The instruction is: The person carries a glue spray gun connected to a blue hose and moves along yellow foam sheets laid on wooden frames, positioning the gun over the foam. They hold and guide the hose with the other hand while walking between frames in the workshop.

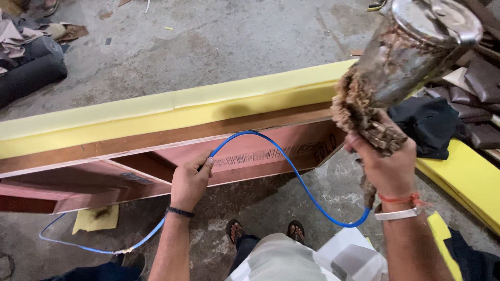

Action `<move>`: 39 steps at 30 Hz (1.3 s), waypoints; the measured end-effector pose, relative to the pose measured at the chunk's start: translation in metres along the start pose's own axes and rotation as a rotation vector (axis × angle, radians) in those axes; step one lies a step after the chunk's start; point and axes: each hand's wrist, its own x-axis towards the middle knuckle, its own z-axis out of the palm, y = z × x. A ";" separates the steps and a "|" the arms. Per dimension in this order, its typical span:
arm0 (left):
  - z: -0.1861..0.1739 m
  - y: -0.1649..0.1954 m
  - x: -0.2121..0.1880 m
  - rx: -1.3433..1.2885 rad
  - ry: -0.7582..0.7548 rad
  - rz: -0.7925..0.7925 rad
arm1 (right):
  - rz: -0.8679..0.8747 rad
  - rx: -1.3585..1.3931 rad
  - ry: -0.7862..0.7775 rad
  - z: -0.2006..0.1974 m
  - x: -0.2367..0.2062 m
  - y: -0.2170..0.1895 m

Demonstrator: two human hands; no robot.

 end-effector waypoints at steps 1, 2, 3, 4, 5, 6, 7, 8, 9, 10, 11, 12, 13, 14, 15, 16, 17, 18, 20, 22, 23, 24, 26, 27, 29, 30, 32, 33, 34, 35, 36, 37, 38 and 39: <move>0.001 0.000 -0.001 0.005 -0.006 -0.018 | -0.004 0.019 0.000 -0.005 0.000 0.000; 0.003 -0.001 -0.001 0.011 -0.011 -0.036 | -0.008 0.039 -0.002 -0.012 0.001 0.001; 0.004 -0.002 -0.002 0.018 -0.020 -0.052 | -0.011 0.058 0.002 -0.018 0.000 0.001; 0.006 -0.002 -0.002 0.019 -0.028 -0.054 | -0.024 0.059 0.016 -0.025 0.000 0.002; 0.008 -0.002 -0.001 0.019 -0.035 -0.057 | -0.038 0.061 0.028 -0.031 0.000 0.003; 0.010 -0.002 -0.001 0.018 -0.042 -0.060 | -0.053 0.060 0.040 -0.038 0.001 0.005; 0.012 -0.003 0.000 0.039 -0.037 -0.045 | -0.047 0.013 0.082 -0.044 0.003 0.007; 0.014 -0.002 0.001 0.055 -0.035 -0.025 | -0.045 -0.039 0.128 -0.050 0.007 0.009; 0.015 -0.001 0.002 0.074 -0.038 -0.007 | -0.036 -0.092 0.178 -0.059 0.008 0.009; 0.017 0.001 0.001 0.062 -0.045 -0.004 | -0.018 -0.094 0.211 -0.069 0.008 0.009; 0.018 0.003 0.002 0.051 -0.047 -0.002 | -0.005 -0.092 0.242 -0.076 0.011 0.010; 0.020 0.006 0.002 0.042 -0.041 -0.003 | 0.006 -0.083 0.267 -0.082 0.015 0.011; 0.023 0.009 0.003 0.043 -0.049 -0.036 | -0.003 -0.082 0.281 -0.088 0.018 0.011; 0.024 0.012 0.002 0.047 -0.056 -0.072 | -0.009 -0.077 0.294 -0.093 0.021 0.010; 0.025 0.015 0.000 0.054 -0.061 -0.111 | -0.013 -0.070 0.303 -0.096 0.022 0.010; 0.025 0.018 -0.001 0.048 -0.054 -0.107 | 0.001 -0.055 0.301 -0.099 0.023 0.009; 0.025 0.020 -0.003 0.044 -0.048 -0.106 | 0.018 -0.039 0.297 -0.100 0.022 0.007; 0.024 0.021 -0.006 0.040 -0.040 -0.108 | 0.035 -0.022 0.291 -0.100 0.021 0.005; 0.020 0.022 -0.008 0.049 -0.006 -0.105 | 0.068 0.024 0.185 -0.096 0.017 0.000; 0.013 0.018 -0.011 0.050 0.032 -0.112 | 0.081 0.092 0.072 -0.083 0.019 -0.002; 0.010 0.015 -0.012 0.044 0.046 -0.112 | 0.078 0.132 0.021 -0.074 0.019 -0.002; 0.007 0.012 -0.012 0.037 0.061 -0.111 | 0.073 0.172 -0.028 -0.065 0.021 -0.002; -0.002 0.003 -0.014 0.012 0.103 -0.156 | 0.061 0.178 -0.126 -0.042 0.023 0.000; -0.007 -0.002 -0.015 -0.003 0.120 -0.176 | 0.055 0.178 -0.172 -0.032 0.023 0.000; -0.018 -0.013 -0.016 -0.056 0.161 -0.137 | 0.094 0.229 -0.206 -0.008 0.024 0.000; -0.023 -0.018 -0.017 -0.082 0.181 -0.117 | 0.113 0.254 -0.223 0.004 0.024 0.000; -0.033 -0.028 -0.019 -0.074 0.183 -0.166 | 0.111 0.259 -0.267 0.023 0.022 -0.003; -0.038 -0.032 -0.019 -0.070 0.182 -0.188 | 0.108 0.261 -0.286 0.032 0.021 -0.004; -0.042 -0.036 -0.018 -0.067 0.186 -0.203 | 0.122 0.262 -0.286 0.040 0.021 -0.005; -0.046 -0.040 -0.020 -0.064 0.188 -0.217 | 0.135 0.262 -0.285 0.047 0.018 -0.006; -0.049 -0.043 -0.019 -0.062 0.191 -0.229 | 0.146 0.262 -0.283 0.055 0.017 -0.006; -0.052 -0.045 -0.018 -0.063 0.187 -0.237 | 0.146 0.245 -0.263 0.060 0.017 -0.007; -0.055 -0.047 -0.017 -0.065 0.180 -0.244 | 0.146 0.228 -0.242 0.063 0.016 -0.008; -0.057 -0.049 -0.017 -0.066 0.173 -0.252 | 0.147 0.209 -0.221 0.066 0.015 -0.008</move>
